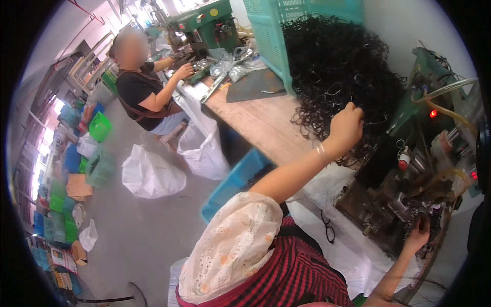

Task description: The person repeatedly picks up small metal components and dark curly hair strands, places them into a machine, and removes the assembled hair accessories. The person handles the items one at a time and places the finished products into a green basket.

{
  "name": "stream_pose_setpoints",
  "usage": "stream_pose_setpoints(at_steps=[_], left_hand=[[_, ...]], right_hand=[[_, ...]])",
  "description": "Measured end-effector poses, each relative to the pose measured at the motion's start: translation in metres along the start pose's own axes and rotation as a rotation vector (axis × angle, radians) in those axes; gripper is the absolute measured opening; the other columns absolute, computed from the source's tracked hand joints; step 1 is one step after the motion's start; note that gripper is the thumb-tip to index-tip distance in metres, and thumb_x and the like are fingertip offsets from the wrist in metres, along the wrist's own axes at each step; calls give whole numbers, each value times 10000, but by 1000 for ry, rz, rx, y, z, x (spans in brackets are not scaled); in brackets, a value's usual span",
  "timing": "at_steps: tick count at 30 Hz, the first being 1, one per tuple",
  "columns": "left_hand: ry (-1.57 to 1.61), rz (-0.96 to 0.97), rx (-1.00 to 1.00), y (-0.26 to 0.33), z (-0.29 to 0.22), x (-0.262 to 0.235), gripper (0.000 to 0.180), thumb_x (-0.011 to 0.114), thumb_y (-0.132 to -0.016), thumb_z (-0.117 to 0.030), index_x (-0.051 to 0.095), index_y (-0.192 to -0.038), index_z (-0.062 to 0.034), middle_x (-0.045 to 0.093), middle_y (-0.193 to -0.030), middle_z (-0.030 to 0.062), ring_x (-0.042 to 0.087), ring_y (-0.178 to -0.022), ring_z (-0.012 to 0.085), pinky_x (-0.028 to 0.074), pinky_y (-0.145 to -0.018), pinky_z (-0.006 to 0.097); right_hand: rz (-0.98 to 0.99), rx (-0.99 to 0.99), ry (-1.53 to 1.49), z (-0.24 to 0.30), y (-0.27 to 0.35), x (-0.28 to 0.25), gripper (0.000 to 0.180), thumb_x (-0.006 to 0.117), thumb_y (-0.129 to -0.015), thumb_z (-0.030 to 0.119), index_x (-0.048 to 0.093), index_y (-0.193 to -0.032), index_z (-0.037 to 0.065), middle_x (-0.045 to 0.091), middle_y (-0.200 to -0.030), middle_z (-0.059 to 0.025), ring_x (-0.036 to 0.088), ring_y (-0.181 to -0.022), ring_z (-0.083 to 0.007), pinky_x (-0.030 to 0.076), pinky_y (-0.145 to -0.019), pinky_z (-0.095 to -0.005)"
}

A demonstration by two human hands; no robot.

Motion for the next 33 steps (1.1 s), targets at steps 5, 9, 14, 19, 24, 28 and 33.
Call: stream_pose_setpoints(at_steps=[5, 9, 14, 19, 24, 28, 33], left_hand=[[-267, 288, -214, 5, 29, 71, 341, 745, -738, -294, 620, -967, -75, 565, -958, 146, 610, -830, 327, 510, -675, 419], [-426, 230, -143, 23, 71, 86, 334, 767, -721, -277, 602, -949, -98, 553, -977, 140, 613, -816, 338, 515, -668, 436], [-96, 270, -182, 30, 79, 22, 242, 745, -769, -212, 645, -948, -83, 548, -938, 150, 596, -830, 351, 489, -711, 428], [49, 122, -189, 20, 50, -7, 163, 698, -800, -122, 664, -945, -58, 573, -863, 138, 606, -836, 323, 492, -704, 386], [278, -10, 27, 30, -10, -1, 182, 665, -839, -72, 606, -1001, -14, 596, -911, 101, 587, -805, 195, 484, -727, 320], [769, 64, -275, 72, -13, -21, 183, 601, -908, -15, 543, -1081, -20, 573, -966, 54, 565, -846, 141, 489, -759, 265], [1001, 110, -214, 43, -39, -13, 78, 536, -929, -17, 506, -1000, -32, 594, -925, 91, 591, -767, 171, 521, -661, 298]], right_hand=[[-5, 22, -441, -30, -14, 22, 318, 566, -863, -38, 579, -1179, -75, 633, -1181, -134, 588, -1052, -186, 440, -950, -304], [-26, 71, -120, 29, 17, -5, 267, 587, -883, 26, 609, -1135, -61, 656, -1129, -136, 603, -1015, -187, 450, -921, -295], [-202, 130, -60, 14, 93, -48, 222, 606, -904, 86, 637, -1085, -39, 671, -1013, -130, 617, -934, -203, 472, -862, -305], [-165, 162, -149, 37, 117, -67, 193, 630, -887, 78, 656, -1045, -30, 667, -976, -109, 612, -909, -192, 484, -826, -309], [-165, 21, -239, 127, 62, -43, 209, 693, -827, 70, 677, -1029, 19, 687, -954, -92, 639, -882, -179, 497, -804, -309], [-193, 62, -633, 160, 41, 18, 380, 687, -805, 8, 593, -1172, 23, 696, -972, -84, 656, -931, -166, 502, -841, -295], [-74, 157, -931, 164, 34, 22, 410, 642, -811, -74, 552, -1202, 12, 678, -926, -80, 641, -891, -123, 490, -810, -245]])
Point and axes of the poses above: each hand's wrist, its own y-axis away from the middle knuckle, its own x-axis out of the palm, z = x × y, the point moved 4 cm from there along -y, towards the middle knuckle
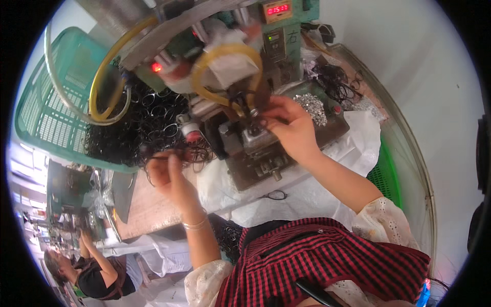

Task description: The person repeatedly picks up small metal components and dark curly hair strands, places them into a machine, and removes the assembled hair accessories. The person handles the items one at a time and places the finished products into a green basket.

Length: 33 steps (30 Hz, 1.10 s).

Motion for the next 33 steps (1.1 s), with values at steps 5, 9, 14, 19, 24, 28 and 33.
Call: stream_pose_setpoints(at_steps=[5, 9, 14, 19, 24, 28, 33], left_hand=[[-34, 275, 168, -29, -71, 53, 84, 560, -918, -3, 497, -974, -6, 586, -911, 107, 591, -768, 187, 532, -683, 331], [-91, 198, 214, -23, -76, 58, 133, 593, -917, -18, 504, -1011, 13, 597, -943, 110, 597, -791, 178, 546, -709, 324], [4, 264, 68, 6, -90, 66, 197, 617, -861, 73, 512, -1024, 43, 640, -955, 186, 653, -837, 219, 564, -759, 331], [-71, 334, 9, 22, -66, 107, 144, 634, -849, 100, 542, -949, 51, 656, -964, 110, 609, -855, 110, 502, -721, 209], [-194, 351, 28, 16, -53, 119, 152, 654, -862, 58, 604, -1006, 51, 649, -894, 34, 576, -766, 45, 485, -673, 170], [-416, 275, 291, 17, -58, 132, 165, 716, -808, 25, 653, -959, 25, 670, -808, 65, 628, -704, 113, 510, -658, 224], [-438, 258, 373, 19, -54, 128, 193, 750, -767, -21, 660, -937, -10, 671, -790, 94, 636, -665, 213, 510, -623, 283]], right_hand=[[93, 129, -82, 12, 0, 8, 420, 667, -803, -36, 545, -1204, -6, 674, -921, -77, 630, -858, -123, 485, -781, -245], [65, 160, -247, 10, 6, 17, 436, 612, -820, -37, 521, -1245, -8, 665, -985, -101, 630, -927, -138, 483, -811, -254], [74, -21, 97, 35, 26, -3, 359, 561, -822, 6, 601, -1178, 33, 672, -1029, -154, 638, -1021, -241, 493, -863, -328], [-106, -396, 1190, -34, -51, -108, 176, 648, -799, 161, 707, -949, 92, 667, -989, -143, 617, -964, -358, 501, -837, -424], [-161, -419, 1220, -58, -32, -109, 135, 676, -796, 181, 698, -903, 100, 650, -939, -140, 608, -934, -349, 495, -808, -421], [-254, -244, 1204, -41, -31, -115, 113, 669, -829, 172, 692, -892, 80, 652, -954, -125, 611, -915, -337, 487, -797, -401], [-281, -363, 1139, -52, -25, -119, 137, 662, -829, 158, 700, -916, 60, 674, -921, -140, 637, -888, -328, 505, -763, -399]])
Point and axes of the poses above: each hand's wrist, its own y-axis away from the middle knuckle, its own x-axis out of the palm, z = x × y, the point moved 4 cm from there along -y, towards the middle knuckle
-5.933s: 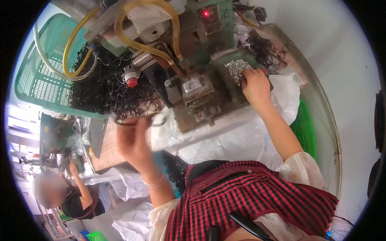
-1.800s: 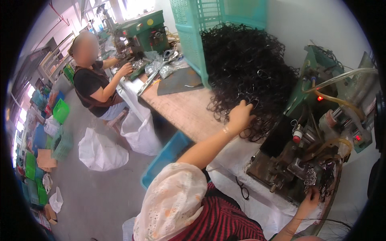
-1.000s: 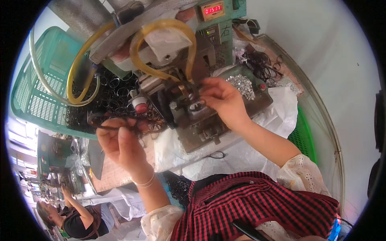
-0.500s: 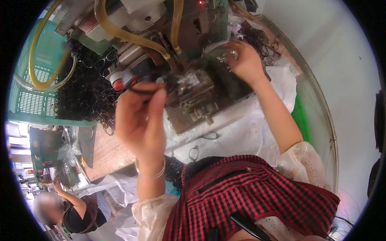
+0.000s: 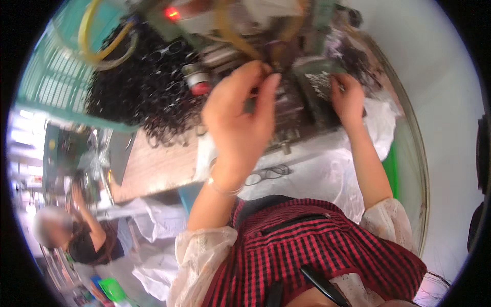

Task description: The person repeatedly picks up small metal components and dark curly hair strands, places them into a machine, and removes the assembled hair accessories. The person handles the items one at a time and places the finished products into a green basket.

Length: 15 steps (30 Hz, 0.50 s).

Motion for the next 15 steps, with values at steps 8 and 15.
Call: stream_pose_setpoints(at_steps=[8, 15], left_hand=[[78, 80, 226, -6, -105, -56, 172, 768, -694, -72, 681, -842, -54, 674, -767, 62, 632, -647, 165, 510, -640, 279], [-197, -122, 283, 6, -91, -125, 248, 706, -736, -63, 676, -978, -19, 681, -896, 99, 630, -750, 166, 495, -656, 229]], right_hand=[[187, 218, -223, 5, -4, -16, 249, 689, -846, 88, 689, -1092, 50, 722, -915, -100, 671, -825, -159, 500, -770, -275], [264, 221, -258, 43, -4, 2, 196, 670, -849, 56, 703, -1039, 19, 726, -919, -74, 656, -843, -127, 489, -795, -255]])
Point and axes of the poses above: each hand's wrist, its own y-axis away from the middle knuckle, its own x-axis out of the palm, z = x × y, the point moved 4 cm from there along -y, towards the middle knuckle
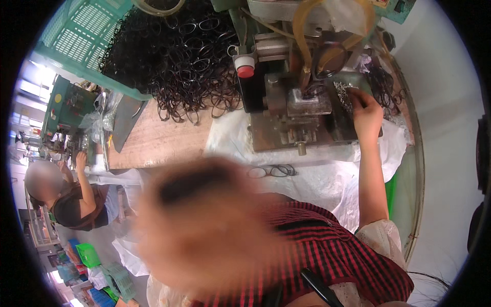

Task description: The person repeatedly picks up small metal components and dark curly hair strands, places them into a machine, and removes the assembled hair accessories. The person handles the items one at a time and places the finished products into a green basket.

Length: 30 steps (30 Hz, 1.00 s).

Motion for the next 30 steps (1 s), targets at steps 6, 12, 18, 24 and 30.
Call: stream_pose_setpoints(at_steps=[6, 12, 18, 24, 30], left_hand=[[-618, 279, -467, 11, 233, -10, 253, 690, -868, -265, 706, -994, -46, 715, -910, 90, 676, -801, 184, 510, -712, 306], [-1006, 393, -876, 87, 364, 34, 467, 691, -768, -516, 747, -868, -64, 692, -931, 171, 672, -875, 335, 521, -775, 427], [74, -35, -1017, 76, 332, 27, 137, 667, -858, -164, 667, -862, -27, 629, -757, 48, 570, -638, 119, 498, -603, 254], [576, -74, -1098, 88, 267, 61, 93, 578, -921, -113, 573, -974, -37, 586, -839, 56, 559, -685, 126, 475, -605, 235], [468, -175, -882, 129, 191, 61, 133, 547, -944, -60, 514, -1060, -5, 605, -916, 94, 617, -761, 164, 508, -659, 257]], right_hand=[[-48, -3, -110, -11, 3, -14, 139, 687, -821, 79, 720, -952, 49, 712, -891, -116, 681, -817, -195, 502, -751, -292], [-48, 66, -115, -12, 9, -5, 119, 689, -818, 56, 711, -930, 22, 717, -898, -106, 680, -815, -185, 495, -767, -277], [-25, 14, -215, 9, 48, -54, 126, 691, -817, 36, 738, -934, 39, 724, -916, -102, 683, -843, -159, 510, -786, -272], [34, -289, -454, 81, 13, -19, 240, 690, -796, 43, 694, -1035, 33, 715, -887, -92, 675, -818, -158, 518, -764, -281], [72, -84, -845, 81, 22, 22, 387, 665, -812, -22, 578, -1188, -9, 705, -895, -62, 641, -872, -102, 486, -823, -253]])
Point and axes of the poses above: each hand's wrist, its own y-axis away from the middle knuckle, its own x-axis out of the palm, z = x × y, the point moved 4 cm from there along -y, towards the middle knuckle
